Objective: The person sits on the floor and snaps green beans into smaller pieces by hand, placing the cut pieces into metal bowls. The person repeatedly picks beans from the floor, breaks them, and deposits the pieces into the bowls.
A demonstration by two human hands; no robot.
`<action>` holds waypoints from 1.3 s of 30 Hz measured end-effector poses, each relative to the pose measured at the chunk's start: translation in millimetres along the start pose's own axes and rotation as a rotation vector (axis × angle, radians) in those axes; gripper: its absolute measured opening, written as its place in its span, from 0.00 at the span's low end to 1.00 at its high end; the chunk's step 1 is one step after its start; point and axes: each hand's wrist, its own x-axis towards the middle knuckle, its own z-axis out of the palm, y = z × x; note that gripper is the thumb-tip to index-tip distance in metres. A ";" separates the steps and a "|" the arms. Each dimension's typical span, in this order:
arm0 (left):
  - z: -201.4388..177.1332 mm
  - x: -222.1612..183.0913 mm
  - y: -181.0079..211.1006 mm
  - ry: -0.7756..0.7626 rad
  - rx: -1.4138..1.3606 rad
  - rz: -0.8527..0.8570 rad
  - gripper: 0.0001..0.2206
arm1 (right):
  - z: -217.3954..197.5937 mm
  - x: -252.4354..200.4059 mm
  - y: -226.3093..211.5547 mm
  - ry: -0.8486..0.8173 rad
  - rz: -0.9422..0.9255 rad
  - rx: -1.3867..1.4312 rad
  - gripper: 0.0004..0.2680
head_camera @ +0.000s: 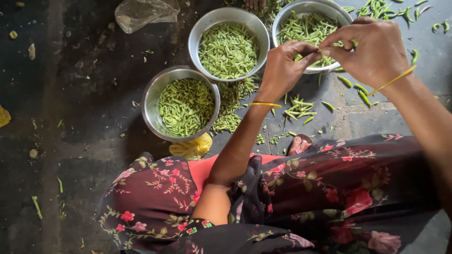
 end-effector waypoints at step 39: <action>-35.7 0.6 -12.4 -0.172 -0.611 -0.362 0.16 | -10.4 8.3 -64.8 0.268 -0.295 -0.355 0.04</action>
